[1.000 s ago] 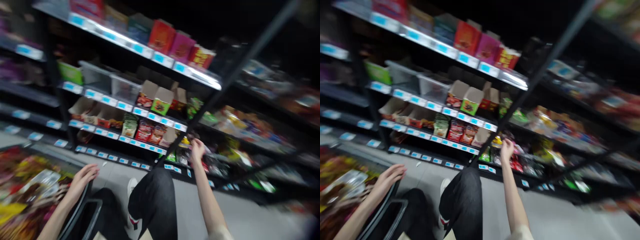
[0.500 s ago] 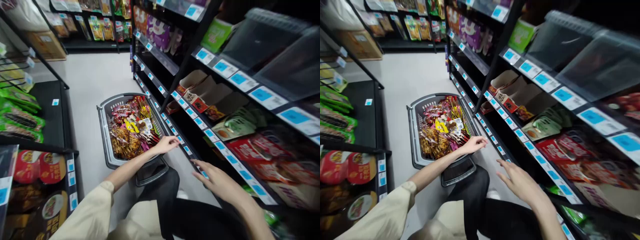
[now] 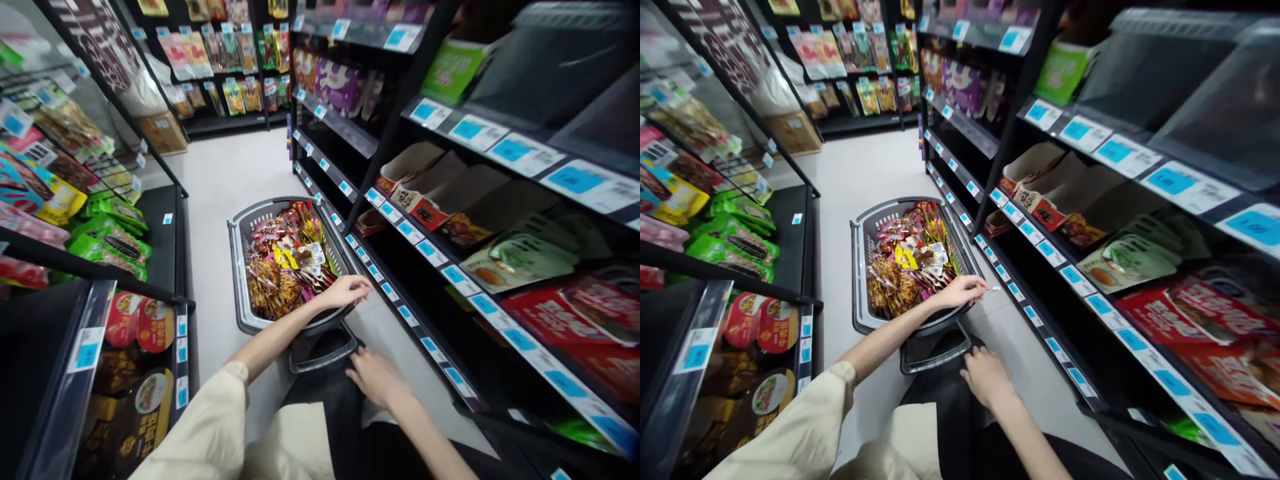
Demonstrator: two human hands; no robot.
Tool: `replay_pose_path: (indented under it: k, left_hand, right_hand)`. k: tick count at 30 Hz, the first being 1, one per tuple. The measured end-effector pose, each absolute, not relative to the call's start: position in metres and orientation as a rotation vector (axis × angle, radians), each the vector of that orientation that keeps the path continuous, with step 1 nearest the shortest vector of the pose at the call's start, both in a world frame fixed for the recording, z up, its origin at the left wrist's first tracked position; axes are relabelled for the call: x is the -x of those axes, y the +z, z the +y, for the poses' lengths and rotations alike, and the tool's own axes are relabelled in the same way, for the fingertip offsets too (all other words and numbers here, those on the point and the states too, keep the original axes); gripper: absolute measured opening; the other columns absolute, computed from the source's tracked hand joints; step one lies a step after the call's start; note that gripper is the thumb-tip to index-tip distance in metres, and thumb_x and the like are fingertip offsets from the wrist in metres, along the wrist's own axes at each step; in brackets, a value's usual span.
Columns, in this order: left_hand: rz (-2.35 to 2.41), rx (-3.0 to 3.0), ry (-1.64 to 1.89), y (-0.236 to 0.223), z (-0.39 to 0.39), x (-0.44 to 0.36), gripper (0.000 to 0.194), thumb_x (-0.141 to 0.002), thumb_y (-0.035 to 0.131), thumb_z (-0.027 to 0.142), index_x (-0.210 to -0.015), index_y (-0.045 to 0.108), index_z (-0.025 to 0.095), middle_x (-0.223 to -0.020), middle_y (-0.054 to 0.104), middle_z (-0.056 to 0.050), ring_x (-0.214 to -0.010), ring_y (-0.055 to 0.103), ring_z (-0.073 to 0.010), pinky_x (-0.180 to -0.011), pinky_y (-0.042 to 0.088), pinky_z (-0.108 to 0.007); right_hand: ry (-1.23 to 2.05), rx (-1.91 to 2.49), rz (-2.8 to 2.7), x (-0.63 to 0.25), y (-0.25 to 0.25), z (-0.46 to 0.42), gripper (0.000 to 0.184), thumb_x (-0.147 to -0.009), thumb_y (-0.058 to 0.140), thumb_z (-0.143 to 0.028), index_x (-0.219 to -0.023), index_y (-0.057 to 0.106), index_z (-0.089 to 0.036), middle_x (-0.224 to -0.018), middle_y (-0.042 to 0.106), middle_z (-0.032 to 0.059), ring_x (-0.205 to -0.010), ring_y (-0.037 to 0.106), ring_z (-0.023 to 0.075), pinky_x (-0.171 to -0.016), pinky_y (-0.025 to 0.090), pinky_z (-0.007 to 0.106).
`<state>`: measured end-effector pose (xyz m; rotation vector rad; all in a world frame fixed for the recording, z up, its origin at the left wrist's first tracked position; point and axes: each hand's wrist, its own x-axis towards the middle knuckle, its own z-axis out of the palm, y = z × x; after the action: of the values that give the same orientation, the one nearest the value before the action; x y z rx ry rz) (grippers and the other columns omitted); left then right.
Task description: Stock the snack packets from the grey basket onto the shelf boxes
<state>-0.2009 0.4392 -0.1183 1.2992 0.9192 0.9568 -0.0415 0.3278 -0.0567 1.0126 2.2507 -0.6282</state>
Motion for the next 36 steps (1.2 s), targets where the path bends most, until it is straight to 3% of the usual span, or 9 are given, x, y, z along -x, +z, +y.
replay_pose_path:
  k: [3,6,9,11,13,17,26,30,36]
  left_hand:
    - [1.025,-1.443,0.955,-0.107,0.444,0.209,0.024,-0.095,0.056,0.031,-0.104,0.070,0.013,-0.077,0.067,-0.003,-0.061,0.060,-0.0138,-0.061,0.050,-0.027]
    - [1.359,-1.794,1.044,-0.095,0.448,0.231,0.018,-0.094,0.056,0.023,-0.101,0.072,0.016,-0.094,0.072,-0.009,-0.088,0.066,-0.0207,-0.087,0.053,-0.036]
    - [1.818,-1.988,0.939,-0.090,0.450,0.262,0.026,-0.089,0.060,0.015,-0.113,0.071,0.017,-0.118,0.068,-0.016,-0.118,0.059,-0.0311,-0.111,0.041,-0.049]
    - [2.114,-1.995,0.689,-0.092,0.450,0.279,0.038,-0.084,0.066,0.014,-0.123,0.068,0.014,-0.130,0.062,-0.022,-0.129,0.052,-0.0384,-0.116,0.033,-0.056]
    - [2.312,-2.004,0.365,-0.097,0.450,0.289,0.048,-0.086,0.068,0.021,-0.131,0.063,0.009,-0.139,0.057,-0.028,-0.131,0.049,-0.0439,-0.113,0.034,-0.060]
    - [2.407,-2.119,-0.110,-0.101,0.453,0.290,0.054,-0.094,0.053,0.024,-0.146,0.053,0.009,-0.137,0.059,-0.026,-0.120,0.057,-0.0412,-0.101,0.044,-0.053]
    - [2.216,-2.128,-0.514,-0.092,0.454,0.281,0.058,-0.096,0.056,0.043,-0.149,0.054,0.019,-0.157,0.049,-0.020,-0.133,0.054,-0.0419,-0.106,0.044,-0.053]
    - [2.240,-2.153,-0.483,-0.089,0.452,0.277,0.063,-0.094,0.055,0.030,-0.156,0.046,0.019,-0.157,0.050,-0.020,-0.131,0.057,-0.0400,-0.104,0.047,-0.052]
    - [2.338,-2.147,0.027,-0.075,0.451,0.284,0.048,-0.093,0.052,0.024,-0.139,0.061,0.015,-0.138,0.065,-0.020,-0.116,0.067,-0.0355,-0.094,0.054,-0.045]
  right_hand:
    - [-0.611,-0.999,2.333,0.052,-0.054,0.321,0.037,-0.102,0.054,-0.024,-0.129,0.072,-0.007,-0.132,0.071,0.0247,-0.133,0.061,0.0394,-0.112,0.047,0.050]
    - [-0.741,-0.964,2.287,0.048,-0.054,0.311,0.038,-0.101,0.059,-0.026,-0.132,0.071,-0.008,-0.125,0.075,0.0223,-0.122,0.070,0.0381,-0.104,0.053,0.048]
    - [-0.704,-0.948,2.257,0.040,-0.060,0.302,0.043,-0.098,0.065,-0.025,-0.137,0.068,-0.007,-0.126,0.074,0.0234,-0.121,0.070,0.0390,-0.102,0.054,0.048]
    - [-0.644,-0.968,2.282,0.040,-0.067,0.300,0.045,-0.095,0.069,-0.025,-0.137,0.068,-0.008,-0.127,0.073,0.0245,-0.123,0.068,0.0393,-0.104,0.053,0.049]
    - [-0.644,-0.995,2.332,0.043,-0.073,0.302,0.046,-0.094,0.073,-0.028,-0.135,0.069,-0.008,-0.126,0.073,0.0248,-0.122,0.069,0.0389,-0.103,0.053,0.049]
    - [-0.673,-1.030,2.447,0.051,-0.081,0.315,0.043,-0.092,0.075,-0.032,-0.129,0.072,-0.010,-0.122,0.075,0.0242,-0.119,0.070,0.0376,-0.100,0.054,0.050]
    - [-0.685,-1.145,2.449,0.040,-0.085,0.338,0.045,-0.084,0.083,-0.027,-0.124,0.074,-0.008,-0.125,0.073,0.0272,-0.117,0.071,0.0386,-0.099,0.054,0.051]
    - [-0.719,-1.168,2.436,0.033,-0.076,0.341,0.046,-0.091,0.077,-0.033,-0.129,0.071,-0.008,-0.125,0.074,0.0260,-0.117,0.071,0.0371,-0.097,0.055,0.049]
    - [-0.733,-1.297,2.384,0.013,-0.044,0.353,0.044,-0.097,0.071,-0.033,-0.133,0.068,-0.008,-0.128,0.073,0.0227,-0.124,0.068,0.0365,-0.103,0.054,0.046]
